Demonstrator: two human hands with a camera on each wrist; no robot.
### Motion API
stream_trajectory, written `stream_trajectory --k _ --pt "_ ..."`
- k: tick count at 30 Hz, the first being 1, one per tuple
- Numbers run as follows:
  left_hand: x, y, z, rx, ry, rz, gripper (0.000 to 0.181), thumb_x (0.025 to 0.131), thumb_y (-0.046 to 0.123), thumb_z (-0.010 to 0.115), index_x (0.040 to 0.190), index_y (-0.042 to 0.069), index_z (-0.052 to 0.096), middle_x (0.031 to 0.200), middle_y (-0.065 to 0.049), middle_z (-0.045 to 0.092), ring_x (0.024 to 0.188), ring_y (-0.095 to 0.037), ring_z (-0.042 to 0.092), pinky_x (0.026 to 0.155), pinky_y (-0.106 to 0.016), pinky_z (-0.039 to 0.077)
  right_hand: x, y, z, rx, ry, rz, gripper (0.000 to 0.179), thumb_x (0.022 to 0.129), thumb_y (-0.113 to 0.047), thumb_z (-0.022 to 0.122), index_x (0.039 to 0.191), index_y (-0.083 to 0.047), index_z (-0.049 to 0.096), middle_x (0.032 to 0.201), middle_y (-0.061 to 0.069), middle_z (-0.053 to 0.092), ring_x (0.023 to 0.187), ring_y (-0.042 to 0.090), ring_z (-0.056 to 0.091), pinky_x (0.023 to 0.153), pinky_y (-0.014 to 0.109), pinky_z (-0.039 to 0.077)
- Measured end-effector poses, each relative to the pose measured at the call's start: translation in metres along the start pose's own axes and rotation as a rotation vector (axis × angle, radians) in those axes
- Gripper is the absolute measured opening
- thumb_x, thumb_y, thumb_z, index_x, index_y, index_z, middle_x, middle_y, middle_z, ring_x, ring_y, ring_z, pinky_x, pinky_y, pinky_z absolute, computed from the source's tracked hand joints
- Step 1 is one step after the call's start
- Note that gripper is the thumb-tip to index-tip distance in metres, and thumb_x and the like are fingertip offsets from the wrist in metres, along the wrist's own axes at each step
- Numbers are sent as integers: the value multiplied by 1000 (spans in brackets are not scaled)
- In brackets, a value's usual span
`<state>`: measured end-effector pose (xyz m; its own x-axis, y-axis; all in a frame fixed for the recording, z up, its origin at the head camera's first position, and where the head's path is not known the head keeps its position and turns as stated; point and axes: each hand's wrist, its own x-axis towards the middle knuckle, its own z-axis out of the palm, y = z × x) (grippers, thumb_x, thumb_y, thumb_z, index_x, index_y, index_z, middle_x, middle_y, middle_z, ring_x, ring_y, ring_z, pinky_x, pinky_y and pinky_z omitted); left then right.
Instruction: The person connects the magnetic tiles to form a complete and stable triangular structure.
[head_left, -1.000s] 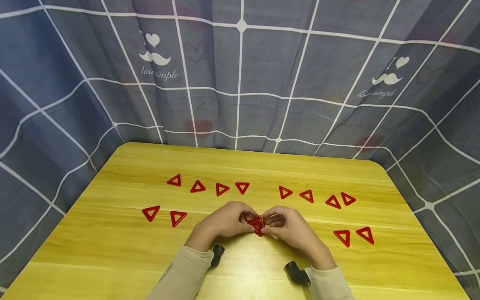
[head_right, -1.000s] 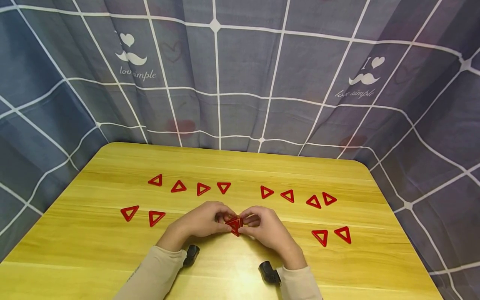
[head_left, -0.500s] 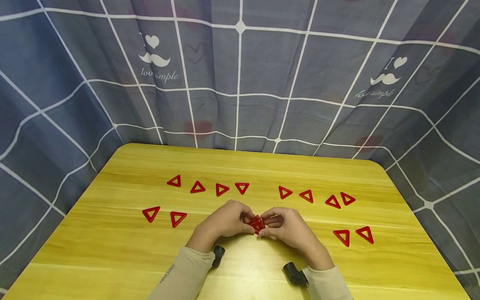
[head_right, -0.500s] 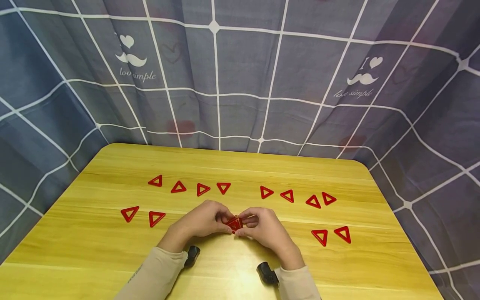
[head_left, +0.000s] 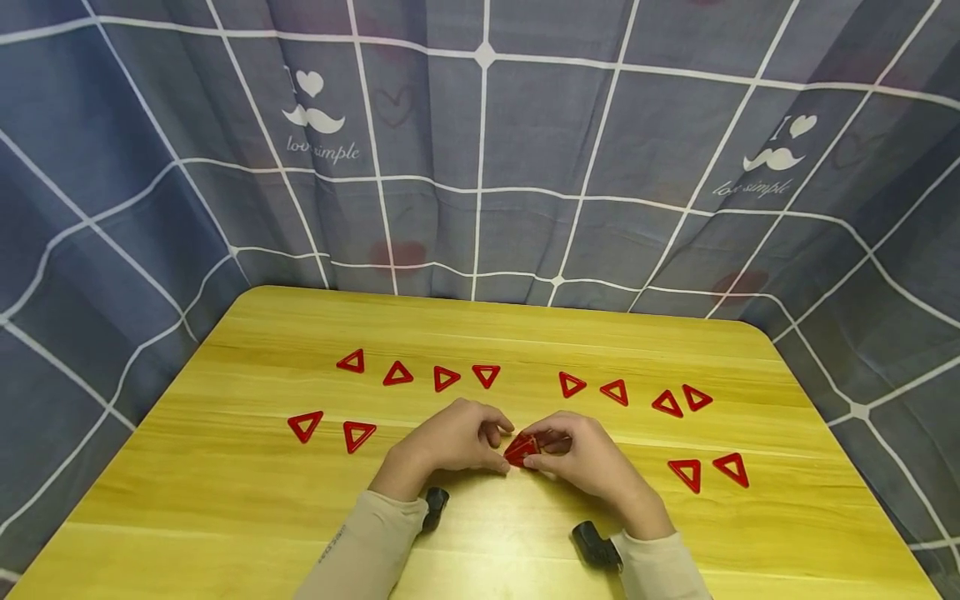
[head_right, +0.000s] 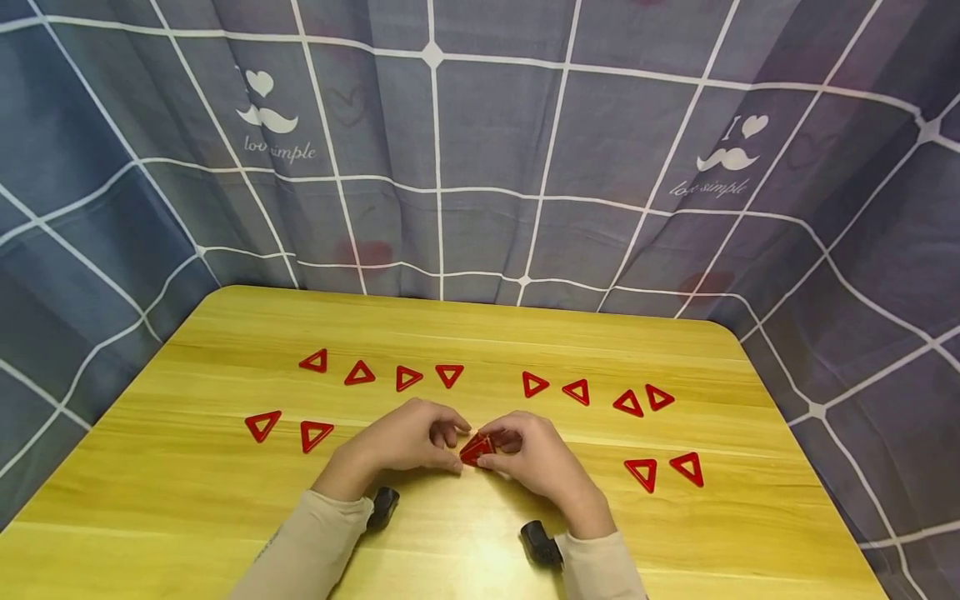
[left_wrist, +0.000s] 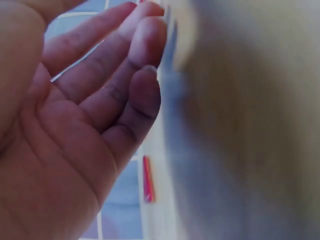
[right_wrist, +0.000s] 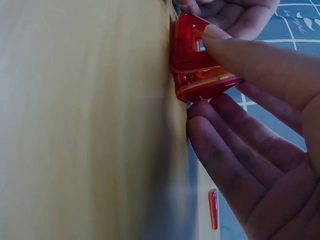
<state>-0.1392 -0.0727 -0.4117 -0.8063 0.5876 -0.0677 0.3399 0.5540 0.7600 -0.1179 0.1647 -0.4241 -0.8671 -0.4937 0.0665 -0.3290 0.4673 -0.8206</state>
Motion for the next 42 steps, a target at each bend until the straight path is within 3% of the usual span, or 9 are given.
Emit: stream_trajectory --k 8,14,18,26,32,37,42 --pt "-20 -9 -28 -43 55 -1 47 81 18 87 123 5 70 101 -5 66 86 -21 60 76 -34 51 -3 0 -9 -32 13 62 29 85 -12 82 113 -8 74 106 1 69 92 18 68 80 27 55" --pt "-44 -26 -52 28 147 -1 51 80 21 88 125 8 69 109 -6 66 93 -25 60 82 -40 52 -7 3 -17 -43 31 109 29 85 -11 82 113 -8 74 103 1 69 91 18 68 80 26 55" --pt "-62 -38 -62 71 174 -17 57 78 26 89 128 10 67 114 -6 64 96 -26 60 86 -45 51 -8 4 -21 -61 43 124 29 85 -13 83 112 -9 74 103 1 69 91 17 67 80 27 55" --pt "-94 -58 -77 152 206 -81 61 75 35 91 127 13 67 122 -2 62 107 -26 60 92 -49 49 -13 9 -29 -93 60 153 29 85 -12 83 113 -11 74 103 1 69 91 17 67 80 30 56" --pt "-113 -74 -85 252 258 -116 63 70 41 92 122 14 70 120 -2 63 111 -30 58 100 -60 32 -15 13 -36 -98 72 177 31 85 -13 83 114 -12 74 106 2 68 93 18 67 80 31 56" --pt "-125 -81 -90 274 293 -147 63 69 44 93 120 15 71 122 -4 64 118 -37 54 98 -60 28 -18 15 -40 -96 79 185 30 86 -13 82 115 -10 74 106 3 69 93 19 68 80 32 56" --pt "-131 -85 -92 299 300 -152 58 70 43 92 115 13 73 116 -2 66 114 -35 55 95 -58 30 -20 17 -44 -101 83 186 30 86 -12 81 115 -9 73 103 3 71 92 19 69 79 31 56"
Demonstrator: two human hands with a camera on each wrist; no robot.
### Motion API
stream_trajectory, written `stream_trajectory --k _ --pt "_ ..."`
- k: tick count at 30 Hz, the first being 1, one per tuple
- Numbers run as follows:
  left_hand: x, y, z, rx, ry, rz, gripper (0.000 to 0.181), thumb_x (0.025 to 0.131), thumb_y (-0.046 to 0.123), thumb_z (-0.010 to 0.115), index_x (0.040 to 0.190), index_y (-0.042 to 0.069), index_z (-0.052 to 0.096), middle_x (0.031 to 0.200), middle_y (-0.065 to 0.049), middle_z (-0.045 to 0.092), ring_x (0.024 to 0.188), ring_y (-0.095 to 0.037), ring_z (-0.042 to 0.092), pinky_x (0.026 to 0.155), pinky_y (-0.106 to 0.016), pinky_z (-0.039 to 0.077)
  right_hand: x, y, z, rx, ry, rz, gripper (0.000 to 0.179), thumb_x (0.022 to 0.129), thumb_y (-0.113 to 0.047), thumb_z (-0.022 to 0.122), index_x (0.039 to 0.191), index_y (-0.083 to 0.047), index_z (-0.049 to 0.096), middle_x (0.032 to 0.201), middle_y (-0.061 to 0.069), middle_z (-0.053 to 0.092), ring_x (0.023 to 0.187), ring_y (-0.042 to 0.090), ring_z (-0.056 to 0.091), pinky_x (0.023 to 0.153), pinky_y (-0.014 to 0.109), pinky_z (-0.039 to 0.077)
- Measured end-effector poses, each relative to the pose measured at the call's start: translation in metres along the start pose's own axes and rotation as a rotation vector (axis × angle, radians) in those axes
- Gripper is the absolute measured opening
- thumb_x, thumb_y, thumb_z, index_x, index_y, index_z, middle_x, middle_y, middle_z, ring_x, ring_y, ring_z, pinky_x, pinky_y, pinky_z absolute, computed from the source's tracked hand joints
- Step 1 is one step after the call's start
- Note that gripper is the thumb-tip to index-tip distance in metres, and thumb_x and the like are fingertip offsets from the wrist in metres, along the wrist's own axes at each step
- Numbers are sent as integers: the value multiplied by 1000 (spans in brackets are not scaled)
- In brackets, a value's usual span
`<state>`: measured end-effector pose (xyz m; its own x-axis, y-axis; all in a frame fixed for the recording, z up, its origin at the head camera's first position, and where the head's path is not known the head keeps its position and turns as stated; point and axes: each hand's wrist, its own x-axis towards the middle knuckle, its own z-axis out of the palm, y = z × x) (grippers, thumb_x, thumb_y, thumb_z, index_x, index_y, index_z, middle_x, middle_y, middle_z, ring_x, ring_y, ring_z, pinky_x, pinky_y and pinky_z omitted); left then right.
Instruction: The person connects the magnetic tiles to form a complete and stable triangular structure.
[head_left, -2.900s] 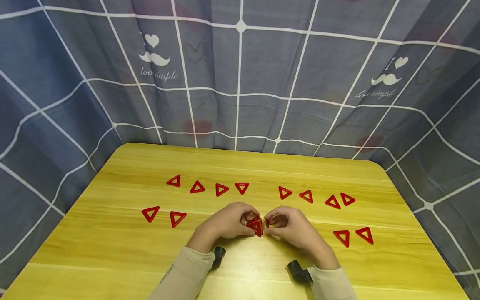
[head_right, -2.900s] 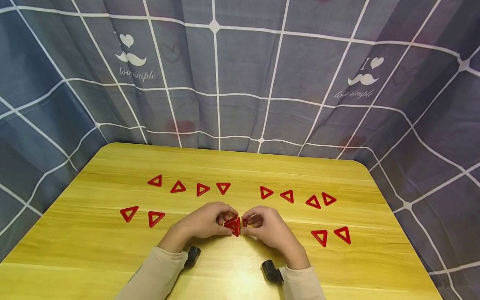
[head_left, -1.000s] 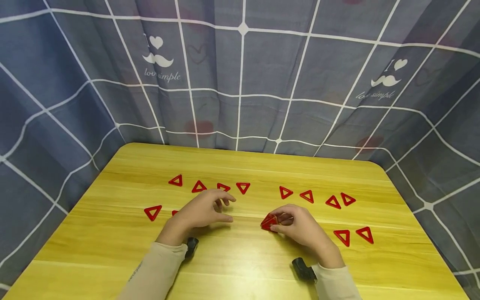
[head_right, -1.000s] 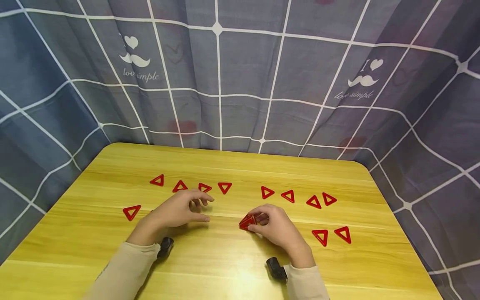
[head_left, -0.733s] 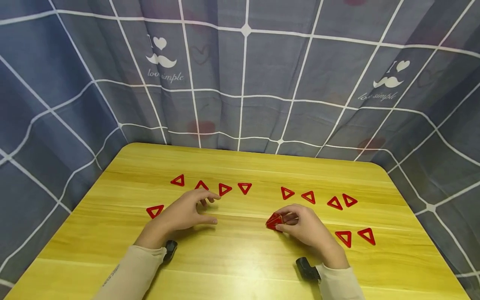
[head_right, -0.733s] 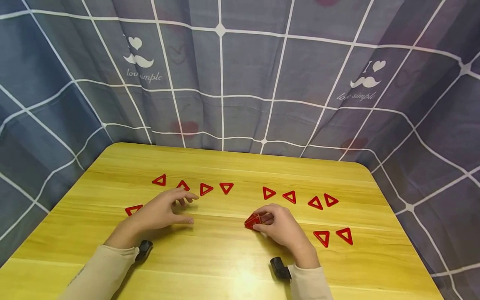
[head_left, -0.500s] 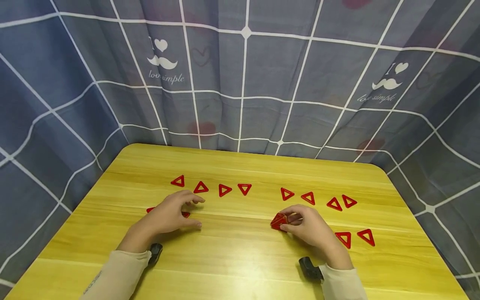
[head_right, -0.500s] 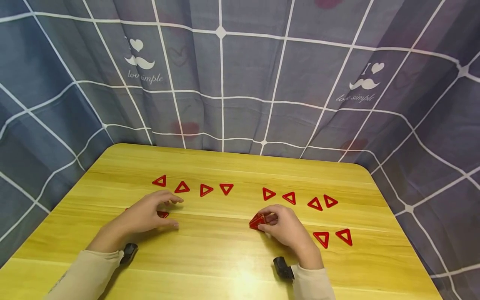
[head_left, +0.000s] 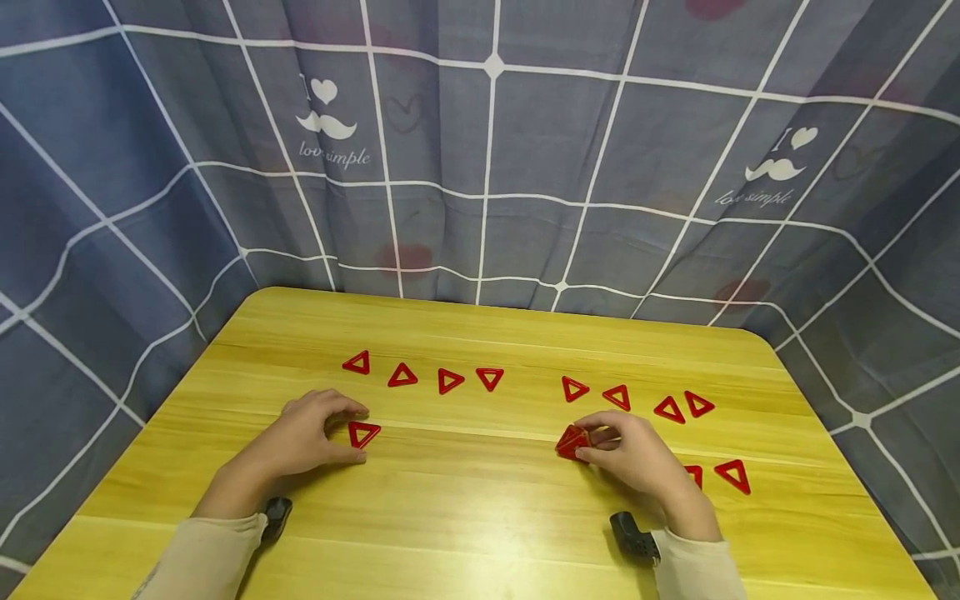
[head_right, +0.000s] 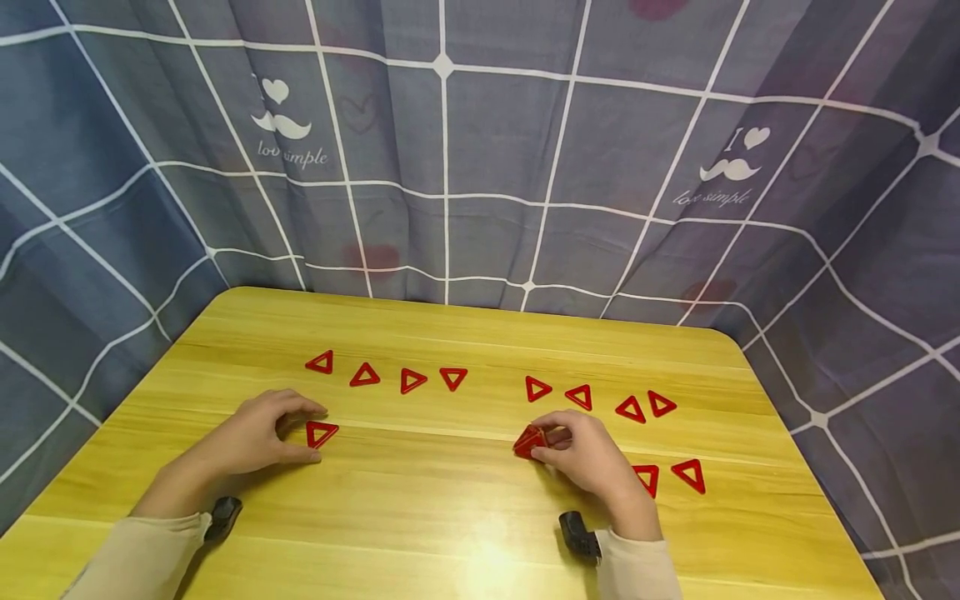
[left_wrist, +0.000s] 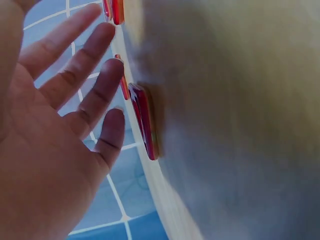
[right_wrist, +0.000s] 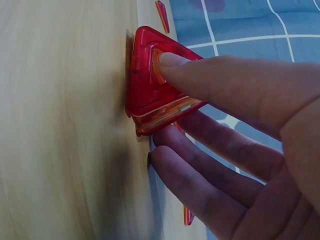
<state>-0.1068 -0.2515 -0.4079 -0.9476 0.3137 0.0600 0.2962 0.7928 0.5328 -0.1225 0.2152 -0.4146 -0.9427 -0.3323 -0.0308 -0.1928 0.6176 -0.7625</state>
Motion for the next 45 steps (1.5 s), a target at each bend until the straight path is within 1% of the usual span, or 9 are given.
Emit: stream_trajectory --k 9,15,18,22,26,32,37,42,45 --pt "1 2 0 36 -25 -35 50 71 39 92 109 10 74 105 1 67 102 -28 60 88 -53 34 -2 0 -1 -10 7 14 31 86 -10 81 115 -8 73 102 3 71 90 18 69 78 30 56" --pt "3 5 0 40 -37 -43 45 71 35 92 104 10 74 100 3 67 97 -24 61 89 -54 36 -1 -2 -2 -15 5 13 30 86 -11 81 115 -8 73 103 3 71 91 18 69 79 32 56" --pt "6 7 1 45 -52 -32 44 70 33 93 104 11 74 99 4 66 96 -23 60 90 -54 37 -1 -2 -2 -14 6 19 30 86 -11 82 115 -9 73 103 2 71 91 19 69 80 33 57" --pt "10 10 2 36 -67 -2 40 69 27 92 102 13 74 97 5 63 94 -21 58 89 -49 43 -1 -2 -1 -14 4 22 30 85 -11 82 114 -9 73 102 2 71 91 18 69 79 33 57" --pt "15 15 3 -3 -77 23 38 69 21 91 102 13 73 99 4 63 93 -21 57 87 -45 47 -1 -1 -2 -11 -6 9 30 86 -12 81 115 -8 73 102 3 71 90 19 69 79 32 57" --pt "26 34 13 -93 -94 48 42 73 18 90 110 8 74 107 1 66 94 -20 59 86 -43 51 -1 -1 -2 -12 -7 9 30 86 -12 81 115 -10 73 102 3 71 91 19 69 79 32 57" --pt "40 57 28 -162 -134 73 44 76 14 89 116 5 73 113 1 67 96 -21 61 87 -41 52 -1 -1 -2 -20 0 15 29 87 -12 81 115 -11 74 103 2 70 91 18 69 80 33 56" --pt "52 82 44 -200 -169 117 44 78 12 86 119 4 73 115 1 67 94 -20 59 84 -38 52 -2 -2 -2 -28 -2 8 30 87 -12 81 116 -11 74 102 2 70 91 17 68 80 33 56" --pt "57 94 53 -215 -194 141 43 79 10 85 120 5 73 116 1 68 93 -19 58 83 -36 51 -2 -3 -3 -26 -4 -4 30 87 -12 81 116 -10 74 102 2 70 91 18 68 80 33 56"
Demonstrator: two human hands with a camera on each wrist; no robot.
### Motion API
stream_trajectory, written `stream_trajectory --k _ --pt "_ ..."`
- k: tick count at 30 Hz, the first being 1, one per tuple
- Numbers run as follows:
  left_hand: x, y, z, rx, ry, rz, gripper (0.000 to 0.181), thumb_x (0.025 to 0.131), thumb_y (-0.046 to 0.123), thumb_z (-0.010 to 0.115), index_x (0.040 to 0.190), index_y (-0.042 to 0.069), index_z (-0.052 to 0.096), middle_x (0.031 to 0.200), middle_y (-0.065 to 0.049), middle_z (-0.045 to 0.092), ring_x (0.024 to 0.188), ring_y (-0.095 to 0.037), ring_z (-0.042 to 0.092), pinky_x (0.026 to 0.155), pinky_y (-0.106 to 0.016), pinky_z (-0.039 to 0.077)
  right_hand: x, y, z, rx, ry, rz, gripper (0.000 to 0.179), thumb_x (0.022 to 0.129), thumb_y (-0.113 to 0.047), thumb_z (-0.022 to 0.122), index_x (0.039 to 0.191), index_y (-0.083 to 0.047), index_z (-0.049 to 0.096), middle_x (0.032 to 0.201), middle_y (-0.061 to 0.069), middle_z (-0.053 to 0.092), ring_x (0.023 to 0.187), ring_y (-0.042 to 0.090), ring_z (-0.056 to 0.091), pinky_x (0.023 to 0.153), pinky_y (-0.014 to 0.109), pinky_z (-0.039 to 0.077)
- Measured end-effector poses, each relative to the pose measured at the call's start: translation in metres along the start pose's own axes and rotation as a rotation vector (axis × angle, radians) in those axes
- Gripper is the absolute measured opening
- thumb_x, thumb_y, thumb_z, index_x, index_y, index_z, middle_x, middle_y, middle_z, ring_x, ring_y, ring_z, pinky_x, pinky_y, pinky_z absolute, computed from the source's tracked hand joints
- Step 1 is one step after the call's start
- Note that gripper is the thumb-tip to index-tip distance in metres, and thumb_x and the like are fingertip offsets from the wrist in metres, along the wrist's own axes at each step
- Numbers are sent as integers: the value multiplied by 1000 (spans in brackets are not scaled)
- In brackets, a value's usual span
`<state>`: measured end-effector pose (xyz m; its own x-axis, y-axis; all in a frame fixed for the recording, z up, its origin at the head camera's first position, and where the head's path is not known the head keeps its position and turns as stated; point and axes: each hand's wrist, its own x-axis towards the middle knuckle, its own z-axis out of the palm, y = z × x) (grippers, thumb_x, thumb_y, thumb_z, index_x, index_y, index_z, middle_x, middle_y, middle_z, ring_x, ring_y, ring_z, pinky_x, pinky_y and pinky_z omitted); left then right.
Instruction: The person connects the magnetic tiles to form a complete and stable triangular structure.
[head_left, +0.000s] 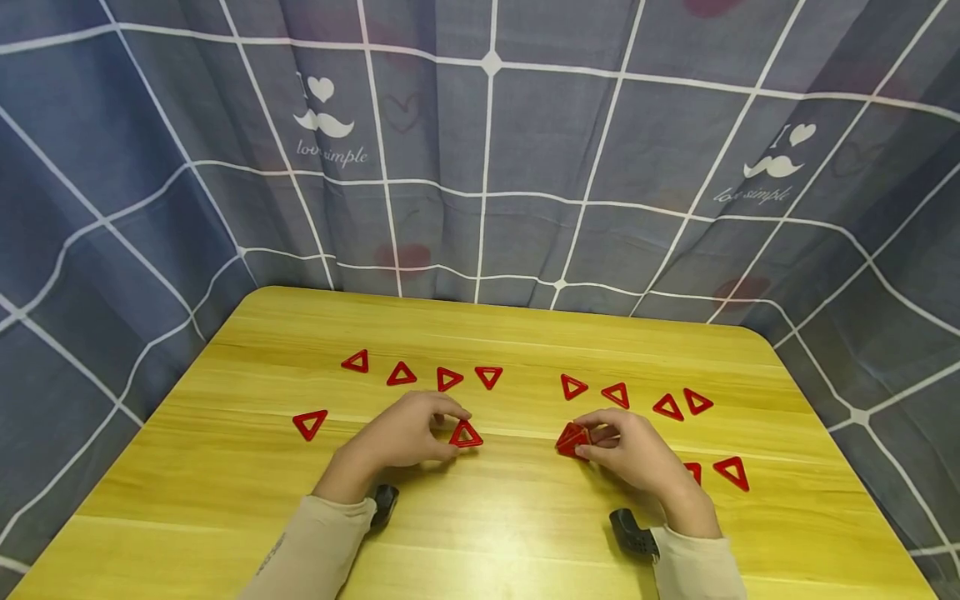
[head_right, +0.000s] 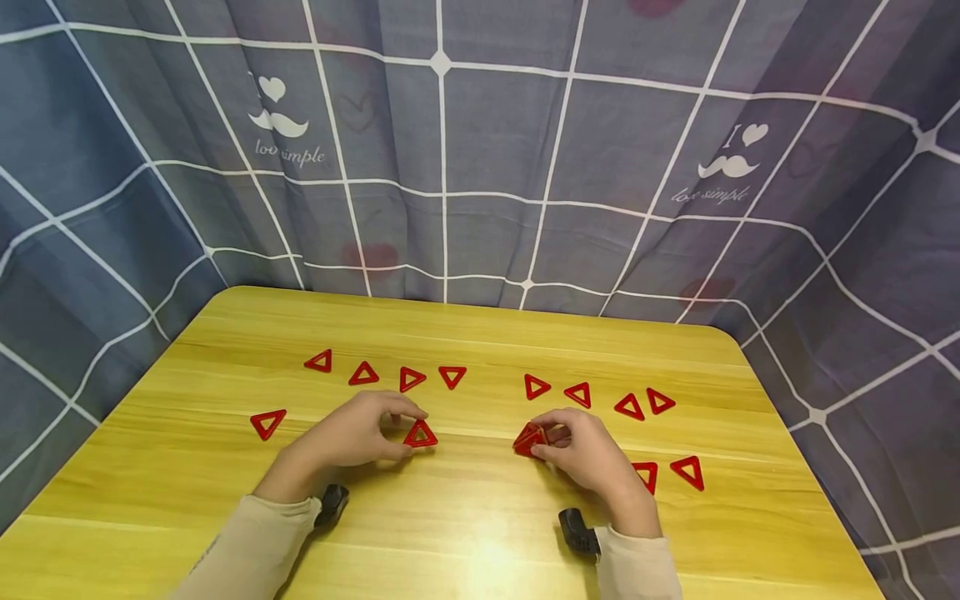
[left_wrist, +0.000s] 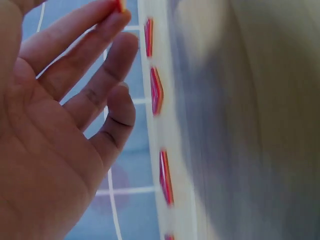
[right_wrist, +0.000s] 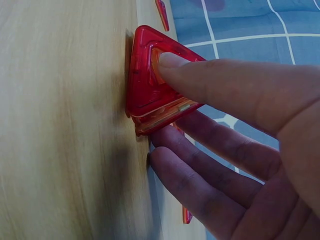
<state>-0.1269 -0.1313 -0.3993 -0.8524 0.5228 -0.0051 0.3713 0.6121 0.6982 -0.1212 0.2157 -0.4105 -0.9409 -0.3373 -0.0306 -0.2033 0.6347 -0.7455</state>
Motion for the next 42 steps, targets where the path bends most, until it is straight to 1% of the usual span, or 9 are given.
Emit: stream_trajectory --k 4,8,11,16,23,29,36,39,42 --pt "10 8 11 -19 -32 13 43 78 8 84 119 6 74 116 1 69 91 -18 57 80 -34 50 -1 -1 -2 4 0 -22 33 86 -13 82 117 -6 73 105 5 70 92 21 69 81 36 56" --pt "16 14 18 -27 -53 21 41 78 7 83 118 8 74 114 2 69 89 -19 55 77 -33 49 -2 0 -4 14 9 11 37 85 -14 83 120 -6 72 109 6 70 95 22 68 83 37 56" --pt "19 16 23 -21 -64 9 40 79 8 83 118 8 75 115 2 69 96 -19 58 84 -34 50 -4 1 -7 15 29 42 37 85 -14 82 120 -6 71 112 7 69 98 23 68 85 39 56" --pt "21 17 29 4 -81 0 38 81 9 83 118 7 74 117 1 69 114 -19 60 98 -37 47 -9 3 -16 -14 63 36 38 85 -15 83 120 -4 71 117 11 69 99 26 68 86 43 55" --pt "21 14 33 22 -77 -3 44 80 14 86 121 9 73 119 1 64 113 -20 58 100 -39 46 -19 8 -34 -52 93 83 43 87 -25 81 124 -5 69 120 12 68 100 25 69 84 41 56" --pt "19 12 31 7 -72 -19 47 78 16 87 122 11 72 116 0 55 107 -22 55 96 -43 45 -35 20 -57 -104 114 128 49 88 -25 81 128 -1 66 124 18 66 98 29 69 73 33 56" --pt "17 10 35 -10 -99 -32 50 81 19 86 128 15 70 115 1 50 108 -21 52 97 -42 44 -50 35 -75 -179 43 247 55 77 -22 89 122 2 69 114 18 68 89 26 62 69 35 52" --pt "16 9 35 5 -99 -31 48 82 20 85 128 17 71 114 2 48 108 -21 51 97 -43 44 -52 41 -77 -199 13 265 51 72 -19 92 115 2 73 109 14 70 85 23 57 71 37 50" --pt "16 9 35 17 -94 -24 46 83 20 84 127 16 70 114 2 49 108 -20 51 97 -43 44 -52 45 -76 -208 -7 272 48 70 -16 92 111 2 74 109 15 70 89 26 59 79 43 51"
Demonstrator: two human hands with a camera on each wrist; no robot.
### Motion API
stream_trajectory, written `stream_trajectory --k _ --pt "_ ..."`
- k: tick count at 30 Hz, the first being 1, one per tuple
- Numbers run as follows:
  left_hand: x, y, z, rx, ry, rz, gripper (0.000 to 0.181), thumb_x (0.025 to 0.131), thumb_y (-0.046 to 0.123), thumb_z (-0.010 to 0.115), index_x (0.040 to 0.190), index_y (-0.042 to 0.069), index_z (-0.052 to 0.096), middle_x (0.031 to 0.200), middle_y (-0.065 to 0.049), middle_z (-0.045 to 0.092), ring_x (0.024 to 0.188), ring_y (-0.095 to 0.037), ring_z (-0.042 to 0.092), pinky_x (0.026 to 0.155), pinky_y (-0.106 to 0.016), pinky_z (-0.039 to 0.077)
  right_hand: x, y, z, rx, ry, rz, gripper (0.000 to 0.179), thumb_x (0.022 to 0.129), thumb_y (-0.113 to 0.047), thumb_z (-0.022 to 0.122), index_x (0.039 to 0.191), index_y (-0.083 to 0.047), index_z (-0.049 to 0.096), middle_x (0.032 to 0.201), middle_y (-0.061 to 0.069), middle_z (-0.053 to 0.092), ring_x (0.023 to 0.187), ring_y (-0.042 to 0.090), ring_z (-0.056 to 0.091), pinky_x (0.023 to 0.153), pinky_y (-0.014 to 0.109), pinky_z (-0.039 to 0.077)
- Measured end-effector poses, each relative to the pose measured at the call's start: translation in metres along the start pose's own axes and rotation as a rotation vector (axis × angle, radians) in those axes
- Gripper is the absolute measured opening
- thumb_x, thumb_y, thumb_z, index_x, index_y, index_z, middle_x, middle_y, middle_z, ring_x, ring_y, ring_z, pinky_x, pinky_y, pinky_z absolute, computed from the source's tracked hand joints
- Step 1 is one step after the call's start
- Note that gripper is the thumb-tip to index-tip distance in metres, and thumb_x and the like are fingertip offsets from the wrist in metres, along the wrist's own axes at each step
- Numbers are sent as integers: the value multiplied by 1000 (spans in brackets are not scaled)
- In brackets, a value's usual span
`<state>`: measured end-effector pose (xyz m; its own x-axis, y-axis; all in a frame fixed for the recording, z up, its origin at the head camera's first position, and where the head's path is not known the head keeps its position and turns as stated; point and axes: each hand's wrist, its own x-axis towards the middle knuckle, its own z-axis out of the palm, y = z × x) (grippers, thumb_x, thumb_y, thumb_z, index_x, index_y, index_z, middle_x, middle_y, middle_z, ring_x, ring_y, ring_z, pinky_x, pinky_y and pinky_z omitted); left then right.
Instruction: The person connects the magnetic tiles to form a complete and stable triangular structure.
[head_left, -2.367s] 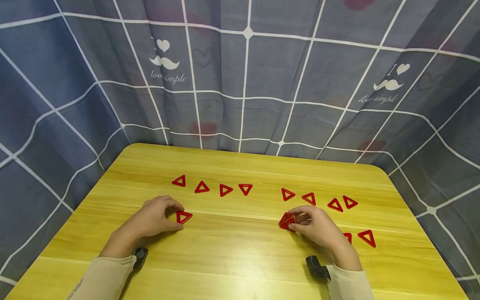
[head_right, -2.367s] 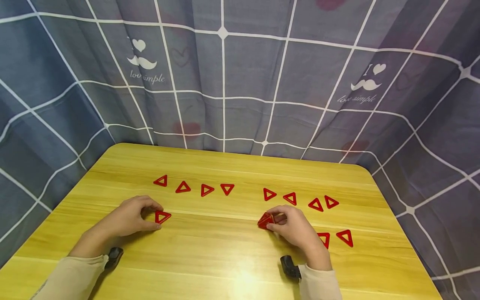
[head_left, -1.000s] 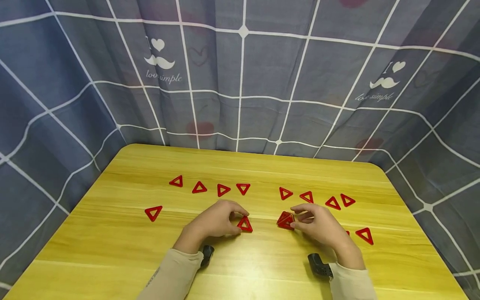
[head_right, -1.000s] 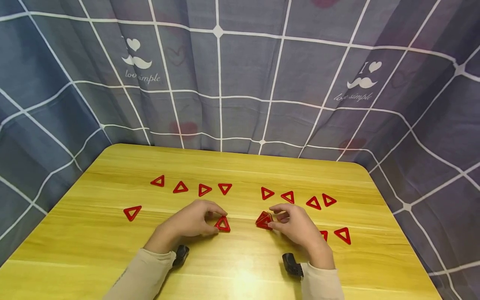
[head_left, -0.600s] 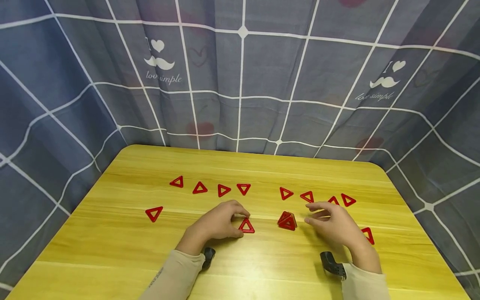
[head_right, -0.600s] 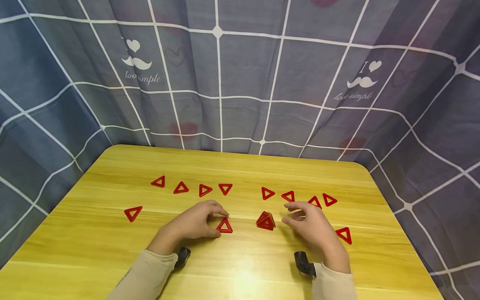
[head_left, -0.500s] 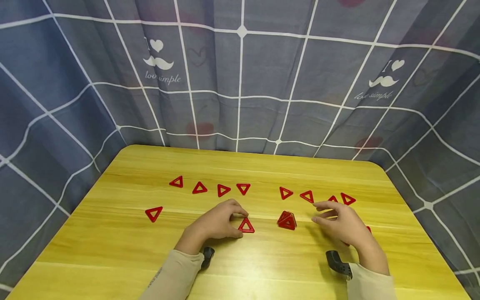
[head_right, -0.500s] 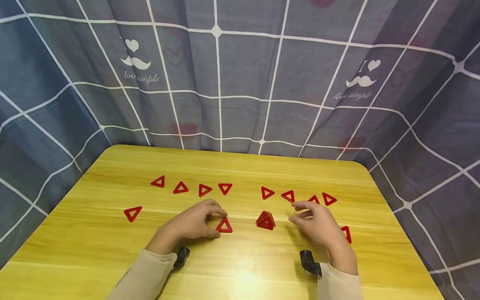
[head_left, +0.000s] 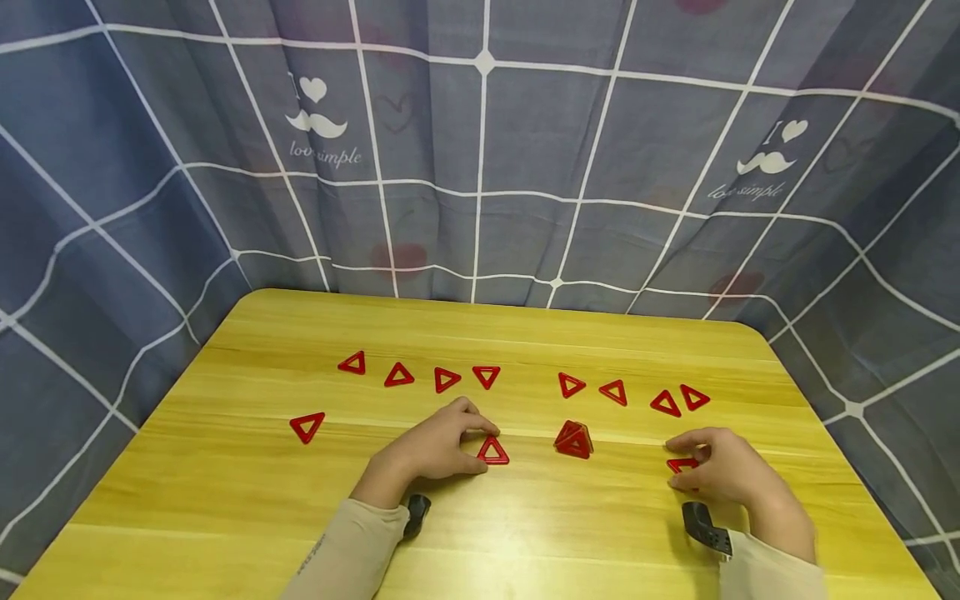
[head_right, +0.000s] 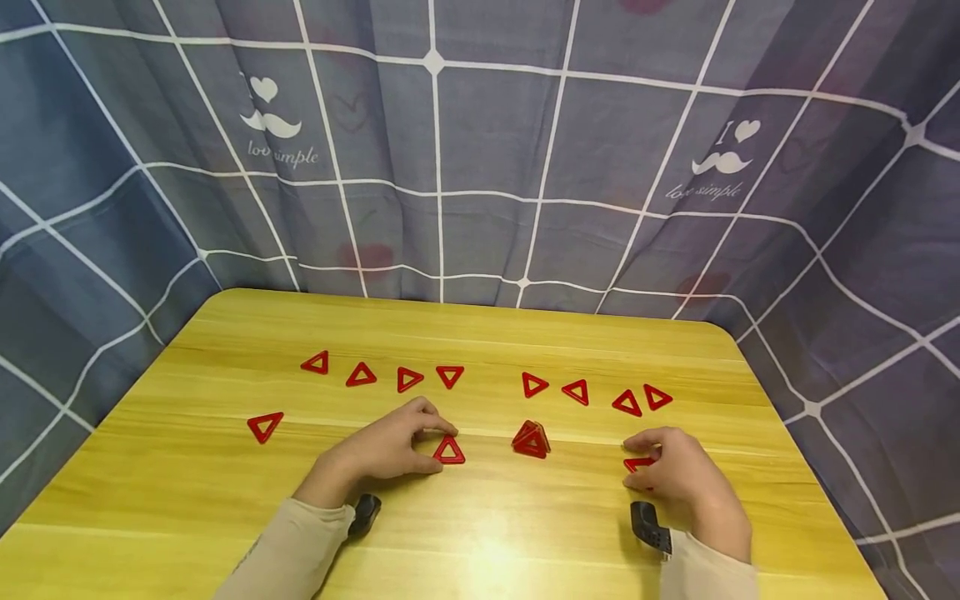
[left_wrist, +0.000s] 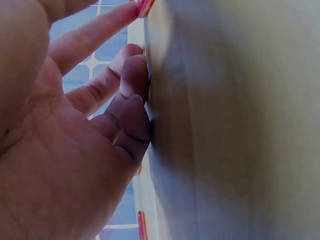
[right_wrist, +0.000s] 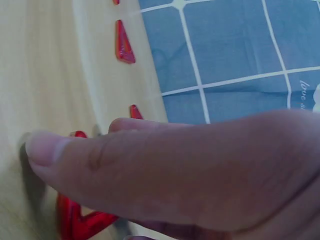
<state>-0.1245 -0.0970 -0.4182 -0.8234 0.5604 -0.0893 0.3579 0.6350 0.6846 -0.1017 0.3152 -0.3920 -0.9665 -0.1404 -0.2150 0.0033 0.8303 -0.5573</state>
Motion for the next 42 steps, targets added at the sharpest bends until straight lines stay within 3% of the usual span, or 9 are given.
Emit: stream_trajectory --k 6,16,33,42 --pt "1 0 -1 -12 5 -5 51 82 21 85 129 12 66 115 1 50 105 -19 52 97 -42 44 1 5 2 -2 -18 18 43 71 -13 92 107 0 74 107 15 71 99 34 64 88 54 50" --pt "-1 -1 -2 -17 4 -2 44 84 20 84 125 13 69 114 2 50 106 -19 52 97 -42 44 2 4 3 -17 -28 60 28 75 -14 90 95 -3 73 87 0 68 80 18 60 77 39 50" --pt "0 -1 -1 -10 -7 -12 45 85 20 83 127 14 69 115 2 50 110 -19 52 101 -43 43 4 -1 7 90 -103 29 18 83 3 77 95 5 64 85 5 60 77 20 55 64 30 51" --pt "0 -1 -1 -11 0 -10 44 85 20 83 126 14 69 114 3 50 108 -19 52 100 -43 43 2 -4 7 105 -77 47 21 82 -5 80 95 4 66 83 5 60 74 20 56 64 29 52"
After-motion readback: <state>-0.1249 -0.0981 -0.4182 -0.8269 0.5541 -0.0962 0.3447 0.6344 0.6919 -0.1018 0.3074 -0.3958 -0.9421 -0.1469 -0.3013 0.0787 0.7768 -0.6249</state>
